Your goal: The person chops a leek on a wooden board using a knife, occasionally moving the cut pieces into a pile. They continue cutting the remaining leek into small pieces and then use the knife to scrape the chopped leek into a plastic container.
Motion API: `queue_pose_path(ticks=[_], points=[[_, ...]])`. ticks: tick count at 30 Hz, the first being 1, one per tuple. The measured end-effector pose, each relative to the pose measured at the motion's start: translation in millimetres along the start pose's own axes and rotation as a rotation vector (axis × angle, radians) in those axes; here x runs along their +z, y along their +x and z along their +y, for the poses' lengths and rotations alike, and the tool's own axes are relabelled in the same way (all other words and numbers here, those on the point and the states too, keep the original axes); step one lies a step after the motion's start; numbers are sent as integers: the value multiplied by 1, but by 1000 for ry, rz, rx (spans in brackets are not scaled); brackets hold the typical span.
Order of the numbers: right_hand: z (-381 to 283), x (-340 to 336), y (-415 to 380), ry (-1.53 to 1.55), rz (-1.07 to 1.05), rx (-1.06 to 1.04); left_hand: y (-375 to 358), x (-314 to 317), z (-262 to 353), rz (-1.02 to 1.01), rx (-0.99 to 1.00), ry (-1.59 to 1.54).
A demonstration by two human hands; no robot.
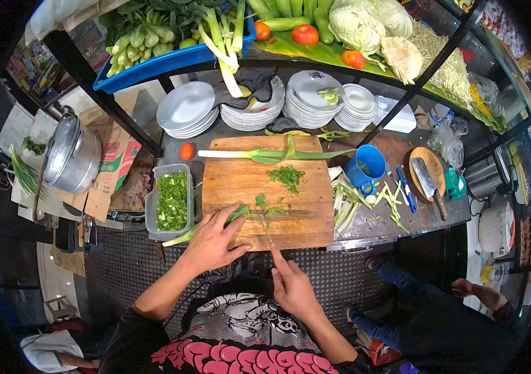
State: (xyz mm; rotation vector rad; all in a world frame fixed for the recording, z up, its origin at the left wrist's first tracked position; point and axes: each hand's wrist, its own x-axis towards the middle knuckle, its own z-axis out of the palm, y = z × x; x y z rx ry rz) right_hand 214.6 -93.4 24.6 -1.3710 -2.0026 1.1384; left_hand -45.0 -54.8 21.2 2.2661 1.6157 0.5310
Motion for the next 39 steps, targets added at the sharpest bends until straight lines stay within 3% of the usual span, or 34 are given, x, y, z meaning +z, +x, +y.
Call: queue_pose_path(ticks=[9, 12, 15, 16, 19, 26, 33, 39], points=[[11, -29, 4, -16, 142, -9, 0, 5, -12, 139, 78, 78], [17, -52, -4, -200, 148, -7, 3, 9, -14, 162, 38, 14], [23, -69, 6, -340, 150, -257, 5, 10, -16, 204, 20, -22], [27, -68, 10, -358, 154, -255, 5, 12, -19, 206, 13, -33], [15, -72, 22, -372, 119, -122, 8, 18, -19, 262, -32, -71], [27, -72, 38, -334, 114, -305, 10, 21, -9, 451, -95, -75], [34, -81, 67, -369, 93, -385, 15, 30, -13, 491, -211, -139], [52, -88, 107, -279, 331, -425, 19, 30, -3, 647, -318, -103]])
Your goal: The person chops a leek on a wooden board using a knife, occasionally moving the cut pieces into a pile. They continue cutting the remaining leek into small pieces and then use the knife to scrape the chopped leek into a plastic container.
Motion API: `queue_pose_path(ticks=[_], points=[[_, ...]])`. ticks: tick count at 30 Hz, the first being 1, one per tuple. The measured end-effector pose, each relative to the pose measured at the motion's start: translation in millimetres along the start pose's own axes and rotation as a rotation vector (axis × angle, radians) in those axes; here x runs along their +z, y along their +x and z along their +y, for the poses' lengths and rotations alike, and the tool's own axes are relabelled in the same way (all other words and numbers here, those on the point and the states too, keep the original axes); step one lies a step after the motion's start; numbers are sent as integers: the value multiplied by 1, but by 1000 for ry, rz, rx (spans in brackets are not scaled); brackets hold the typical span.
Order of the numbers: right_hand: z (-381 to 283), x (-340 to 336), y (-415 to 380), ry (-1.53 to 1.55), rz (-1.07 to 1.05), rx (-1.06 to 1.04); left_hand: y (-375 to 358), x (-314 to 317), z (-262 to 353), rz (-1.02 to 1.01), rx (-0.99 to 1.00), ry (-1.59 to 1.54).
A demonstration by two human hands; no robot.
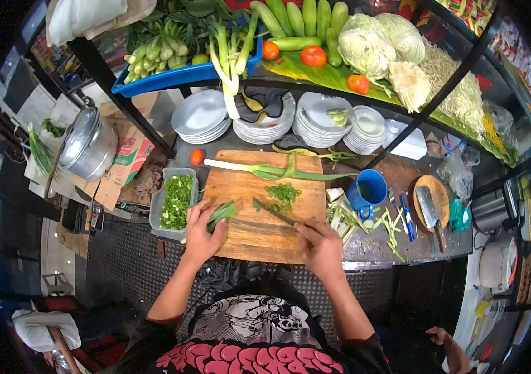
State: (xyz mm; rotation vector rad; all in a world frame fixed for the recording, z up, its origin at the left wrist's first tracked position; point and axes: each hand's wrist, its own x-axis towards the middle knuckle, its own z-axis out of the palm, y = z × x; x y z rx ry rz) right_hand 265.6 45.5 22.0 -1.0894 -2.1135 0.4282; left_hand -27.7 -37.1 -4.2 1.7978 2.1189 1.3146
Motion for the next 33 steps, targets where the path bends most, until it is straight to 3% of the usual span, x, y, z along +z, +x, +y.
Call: queue_pose_path(ticks=[4, 6, 7, 12, 16, 20, 23, 26, 29, 33], points=[[-15, 8, -7, 8, -202, -133, -4, -1, -5, -14, -28, -10], [-8, 17, 0, 32, -158, -129, -8, -4, -9, -51, -112, -27], [-3, 20, 7, 28, -131, -122, -8, -4, -5, 46, -41, -28], [16, 7, 26, 6, -64, -34, -5, -24, 14, 30, 108, 52], [28, -13, 11, 46, -179, -94, -7, -15, 29, 35, 240, 172], [33, -15, 21, -26, -122, 9, -11, 12, 35, -73, 246, 158], [34, -19, 17, 166, -33, 106, -20, 23, 31, -152, 194, 151], [32, -23, 0, 267, -20, 222, -12, 26, 31, 32, 154, 44], [31, -25, -15, 313, -37, 285, -16, 35, 37, 36, 168, 90], [28, -26, -29, 337, -11, 338, -16, 39, 54, -111, 62, 109]])
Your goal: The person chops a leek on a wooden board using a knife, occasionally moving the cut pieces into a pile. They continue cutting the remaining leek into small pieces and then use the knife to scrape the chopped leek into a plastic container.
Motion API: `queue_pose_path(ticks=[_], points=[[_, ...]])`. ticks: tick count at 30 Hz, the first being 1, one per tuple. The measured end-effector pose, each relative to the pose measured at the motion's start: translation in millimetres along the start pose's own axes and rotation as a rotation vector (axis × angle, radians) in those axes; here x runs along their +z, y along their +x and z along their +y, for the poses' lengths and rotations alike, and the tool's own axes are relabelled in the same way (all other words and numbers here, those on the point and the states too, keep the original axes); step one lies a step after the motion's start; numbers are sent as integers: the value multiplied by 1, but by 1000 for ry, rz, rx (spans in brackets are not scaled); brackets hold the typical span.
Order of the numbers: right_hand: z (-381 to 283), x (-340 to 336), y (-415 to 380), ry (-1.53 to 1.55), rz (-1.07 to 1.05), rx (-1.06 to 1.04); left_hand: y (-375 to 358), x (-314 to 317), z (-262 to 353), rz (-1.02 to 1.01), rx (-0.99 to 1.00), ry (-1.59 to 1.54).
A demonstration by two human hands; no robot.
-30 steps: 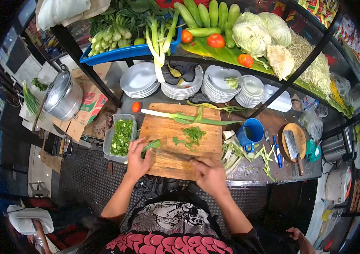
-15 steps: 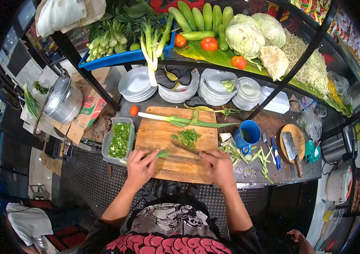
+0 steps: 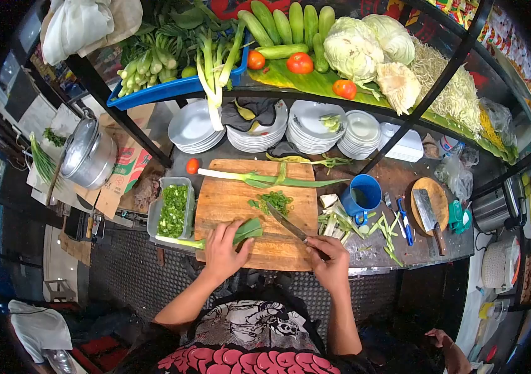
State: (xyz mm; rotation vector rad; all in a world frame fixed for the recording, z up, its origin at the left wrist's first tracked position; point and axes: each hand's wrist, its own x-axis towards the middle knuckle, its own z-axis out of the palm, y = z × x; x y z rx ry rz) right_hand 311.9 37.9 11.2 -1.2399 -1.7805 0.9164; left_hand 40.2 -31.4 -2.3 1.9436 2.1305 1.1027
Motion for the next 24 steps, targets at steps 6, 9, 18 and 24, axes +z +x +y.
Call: queue_pose_path(ticks=[6, 9, 18, 24], points=[[-25, 2, -25, 14, -39, 109, 4, -4, -8, -34, 115, -50], [-27, 4, -39, 60, -97, 140, 13, -2, -10, -75, 15, -46], [-42, 8, -64, 121, -251, 222, 22, -6, -21, -151, -43, -134], [-52, 22, -62, -62, -301, 38, 18, -2, -19, -27, 107, -50]])
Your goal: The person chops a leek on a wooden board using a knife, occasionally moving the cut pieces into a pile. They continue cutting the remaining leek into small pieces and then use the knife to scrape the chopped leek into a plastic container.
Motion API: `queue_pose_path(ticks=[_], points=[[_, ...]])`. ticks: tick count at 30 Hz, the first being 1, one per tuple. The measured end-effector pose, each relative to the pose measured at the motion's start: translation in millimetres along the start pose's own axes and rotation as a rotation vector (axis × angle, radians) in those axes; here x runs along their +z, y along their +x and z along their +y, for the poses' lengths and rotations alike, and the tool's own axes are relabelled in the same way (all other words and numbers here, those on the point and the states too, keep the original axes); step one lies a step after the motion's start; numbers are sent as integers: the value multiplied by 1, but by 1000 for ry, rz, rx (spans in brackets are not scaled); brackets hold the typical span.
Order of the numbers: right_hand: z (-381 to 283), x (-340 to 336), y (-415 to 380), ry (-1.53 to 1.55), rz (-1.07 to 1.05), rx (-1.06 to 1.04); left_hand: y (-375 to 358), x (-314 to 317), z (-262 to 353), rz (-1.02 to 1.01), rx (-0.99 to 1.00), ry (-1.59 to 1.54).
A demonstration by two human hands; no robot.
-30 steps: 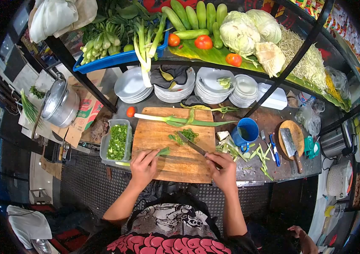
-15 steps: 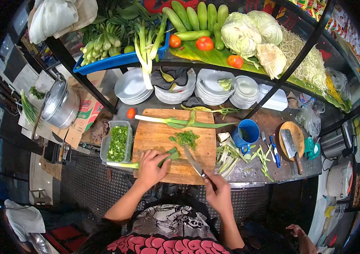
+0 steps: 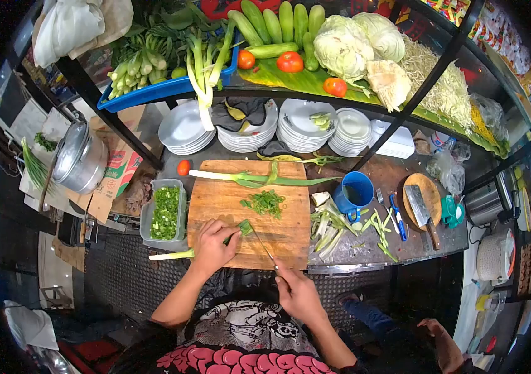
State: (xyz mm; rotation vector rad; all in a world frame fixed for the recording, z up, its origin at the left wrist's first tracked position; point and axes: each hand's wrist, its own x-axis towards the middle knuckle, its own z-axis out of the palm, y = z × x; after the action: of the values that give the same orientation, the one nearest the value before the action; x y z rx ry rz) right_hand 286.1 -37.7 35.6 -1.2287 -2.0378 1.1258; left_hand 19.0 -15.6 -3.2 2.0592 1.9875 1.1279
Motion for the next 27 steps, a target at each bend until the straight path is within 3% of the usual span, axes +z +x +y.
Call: queue_pose_path(ticks=[6, 17, 27], points=[[-7, 15, 10, -169, -37, -35, -5, 1, -1, -49, 15, 11], [-24, 19, 22, -350, -163, 80, -6, -14, -7, -261, 286, 95], [-14, 16, 11, -218, -109, 12, -8, -25, -2, -391, 281, 144]])
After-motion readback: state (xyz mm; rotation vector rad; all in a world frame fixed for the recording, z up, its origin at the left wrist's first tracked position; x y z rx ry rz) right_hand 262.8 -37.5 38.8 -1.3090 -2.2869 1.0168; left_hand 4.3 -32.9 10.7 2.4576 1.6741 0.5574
